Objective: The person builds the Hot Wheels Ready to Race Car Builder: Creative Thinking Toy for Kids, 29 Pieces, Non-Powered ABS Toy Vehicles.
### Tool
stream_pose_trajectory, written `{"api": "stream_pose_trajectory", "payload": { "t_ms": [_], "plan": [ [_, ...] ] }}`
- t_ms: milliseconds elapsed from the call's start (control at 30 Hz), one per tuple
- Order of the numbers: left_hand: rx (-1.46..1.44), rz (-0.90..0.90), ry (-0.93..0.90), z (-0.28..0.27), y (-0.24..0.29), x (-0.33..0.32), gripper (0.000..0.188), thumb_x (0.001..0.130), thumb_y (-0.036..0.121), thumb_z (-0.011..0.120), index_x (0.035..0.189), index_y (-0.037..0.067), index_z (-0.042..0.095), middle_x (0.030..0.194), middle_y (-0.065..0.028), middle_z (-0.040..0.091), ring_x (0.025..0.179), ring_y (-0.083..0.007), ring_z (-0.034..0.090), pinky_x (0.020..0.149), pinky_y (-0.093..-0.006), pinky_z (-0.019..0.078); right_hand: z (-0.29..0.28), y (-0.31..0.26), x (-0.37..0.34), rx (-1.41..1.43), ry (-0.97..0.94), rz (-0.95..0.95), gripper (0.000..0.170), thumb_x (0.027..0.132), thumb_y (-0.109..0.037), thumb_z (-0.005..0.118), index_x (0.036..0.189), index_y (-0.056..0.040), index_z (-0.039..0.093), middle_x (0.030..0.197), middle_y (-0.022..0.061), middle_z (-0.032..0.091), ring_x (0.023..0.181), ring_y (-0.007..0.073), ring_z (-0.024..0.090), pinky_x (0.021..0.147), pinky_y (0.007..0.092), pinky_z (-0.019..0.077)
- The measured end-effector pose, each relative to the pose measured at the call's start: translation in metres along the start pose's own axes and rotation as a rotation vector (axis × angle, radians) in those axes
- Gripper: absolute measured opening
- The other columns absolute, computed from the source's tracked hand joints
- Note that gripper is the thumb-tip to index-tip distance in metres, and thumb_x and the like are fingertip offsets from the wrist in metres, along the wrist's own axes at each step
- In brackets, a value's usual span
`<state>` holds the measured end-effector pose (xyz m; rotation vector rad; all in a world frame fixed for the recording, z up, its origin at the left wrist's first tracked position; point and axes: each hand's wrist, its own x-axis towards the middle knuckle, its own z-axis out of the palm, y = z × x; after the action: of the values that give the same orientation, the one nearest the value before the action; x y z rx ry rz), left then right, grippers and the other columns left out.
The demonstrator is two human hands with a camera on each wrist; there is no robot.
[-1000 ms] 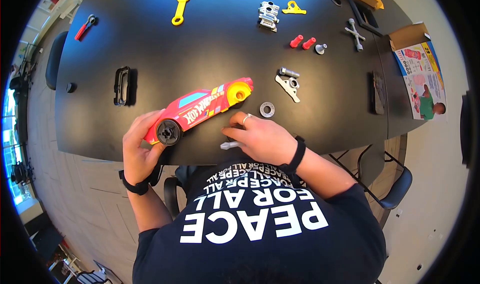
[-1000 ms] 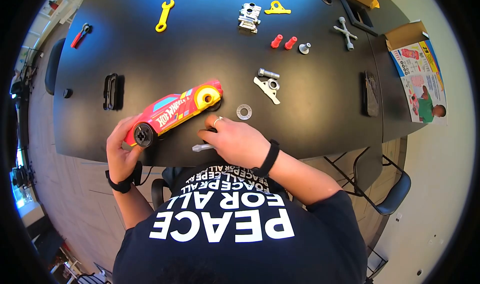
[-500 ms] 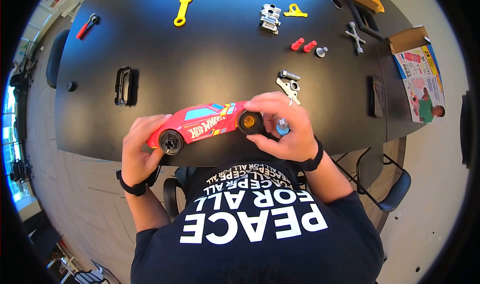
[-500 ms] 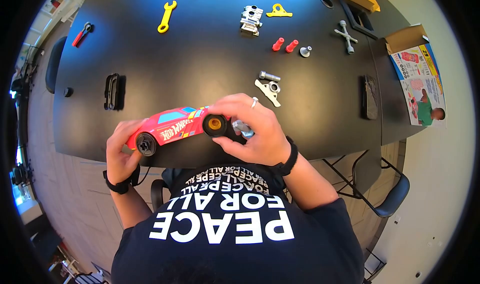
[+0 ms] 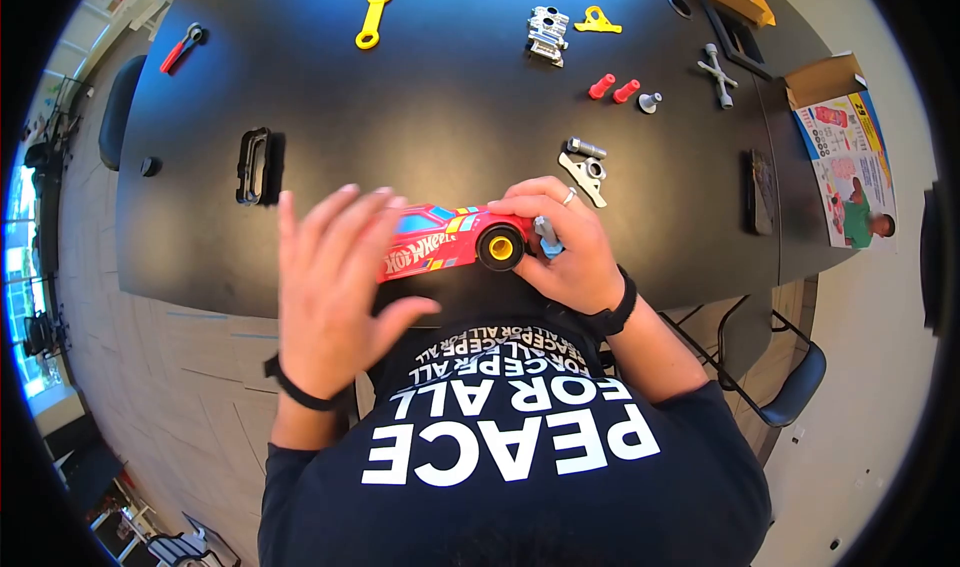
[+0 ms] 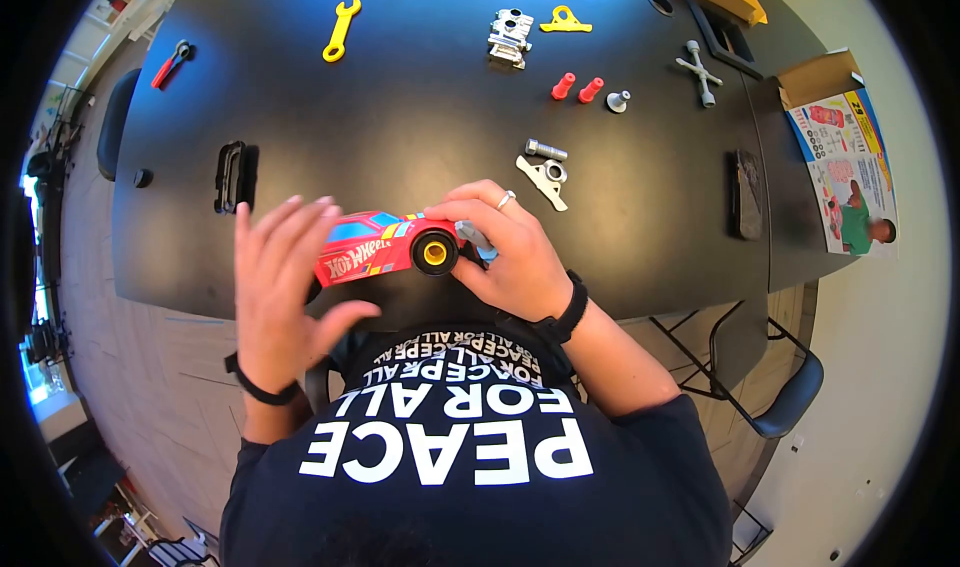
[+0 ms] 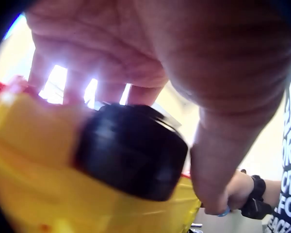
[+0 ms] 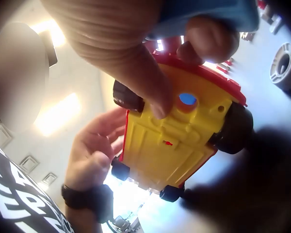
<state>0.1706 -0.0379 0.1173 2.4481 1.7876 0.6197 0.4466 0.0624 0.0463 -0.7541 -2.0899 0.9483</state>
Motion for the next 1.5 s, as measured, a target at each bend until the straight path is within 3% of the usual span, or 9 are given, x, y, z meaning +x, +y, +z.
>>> {"api": "stream_pose_trajectory", "payload": {
  "t_ms": [133,433,500,667,800,1167,1367,1400,1500],
  "plan": [
    [-0.164,-0.021,0.048,0.03,0.044,0.022,0.084,0.08,0.043,0.096,0.148,0.005,0.067,0.145,-0.0121,0.07,0.138,-0.0375,0.063,0.127,-0.0637,0.0355,0.006,-0.003,-0.002,0.01,0.059,0.031,0.052,0.082,0.001,0.09,0.131,-0.0072,0.075,0.122,0.0138,0.073,0.112,0.0339,0.073,0.097,0.041,0.0597],
    [-0.256,-0.074,0.119,0.078,0.026,0.017,0.052,0.081,0.018,0.094,0.127,0.007,0.074,0.114,-0.0074,0.073,0.113,-0.0331,0.067,0.11,-0.0498,0.0415,-0.035,0.003,-0.022,-0.248,0.028,0.321,0.058,0.081,-0.012,0.097,0.133,-0.0063,0.073,0.127,0.0141,0.067,0.112,0.0371,0.071,0.095,0.0435,0.0599],
    [-0.261,-0.042,0.107,0.08,0.027,0.01,0.054,0.08,0.019,0.095,0.128,0.007,0.074,0.114,-0.0084,0.071,0.112,-0.0336,0.066,0.11,-0.0503,0.0414,-0.032,0.01,-0.028,-0.312,-0.1,0.361,0.055,0.085,-0.014,0.095,0.134,-0.0069,0.072,0.126,0.0131,0.066,0.111,0.0378,0.071,0.094,0.0446,0.0603],
    [-0.206,-0.163,-0.005,0.074,0.027,0.012,0.089,0.076,0.033,0.099,0.152,0.005,0.062,0.156,-0.0164,0.059,0.142,-0.0397,0.055,0.118,-0.057,0.0375,-0.017,0.022,-0.028,-0.403,-0.105,0.371,0.05,0.088,-0.014,0.091,0.133,-0.0068,0.072,0.125,0.0134,0.066,0.109,0.0384,0.071,0.094,0.0455,0.0604],
    [-0.068,-0.209,-0.044,0.071,0.022,0.014,0.094,0.077,0.046,0.098,0.15,0.001,0.062,0.155,-0.0167,0.062,0.143,-0.0392,0.055,0.124,-0.0593,0.0343,-0.019,0.025,-0.026,-0.328,-0.051,0.302,0.041,0.09,-0.012,0.087,0.128,-0.0034,0.073,0.121,0.0149,0.068,0.106,0.0394,0.072,0.092,0.0454,0.0597],
    [-0.046,-0.137,-0.175,0.044,-0.004,0.007,0.088,0.086,0.047,0.091,0.154,0.001,0.061,0.149,-0.0174,0.067,0.149,-0.0426,0.053,0.135,-0.0663,0.0228,0.005,0.038,0.027,-0.269,-0.012,0.19,0.018,0.095,-0.007,0.078,0.112,-0.0023,0.074,0.116,0.0166,0.069,0.107,0.0386,0.071,0.091,0.0483,0.0588],
    [-0.049,-0.098,-0.3,0.02,-0.013,-0.003,0.102,0.07,0.049,0.099,0.154,0.005,0.061,0.151,-0.0141,0.067,0.153,-0.0395,0.052,0.135,-0.0692,0.0203,0.012,0.04,0.057,-0.664,-0.151,0.211,0.03,0.093,-0.019,0.086,0.114,-0.003,0.073,0.124,0.0169,0.065,0.11,0.0373,0.073,0.093,0.0497,0.0622],
    [-0.037,-0.111,-0.286,0.024,-0.015,-0.007,0.105,0.066,0.047,0.101,0.154,0.007,0.061,0.149,-0.0118,0.067,0.151,-0.0365,0.053,0.135,-0.0703,0.0211,0.009,0.04,0.06,-0.644,-0.199,0.268,0.038,0.094,-0.022,0.086,0.125,-0.0059,0.074,0.129,0.0154,0.065,0.106,0.0405,0.073,0.092,0.0509,0.0614],
    [-0.034,-0.151,-0.244,0.027,-0.014,-0.009,0.108,0.06,0.039,0.106,0.152,0.008,0.061,0.143,-0.0083,0.067,0.144,-0.0305,0.057,0.134,-0.0715,0.0226,0.006,0.035,0.074,-0.643,-0.228,0.281,0.037,0.093,-0.023,0.088,0.118,-0.0026,0.07,0.127,0.0194,0.065,0.11,0.0402,0.075,0.09,0.0507,0.0636]
  ]
}}
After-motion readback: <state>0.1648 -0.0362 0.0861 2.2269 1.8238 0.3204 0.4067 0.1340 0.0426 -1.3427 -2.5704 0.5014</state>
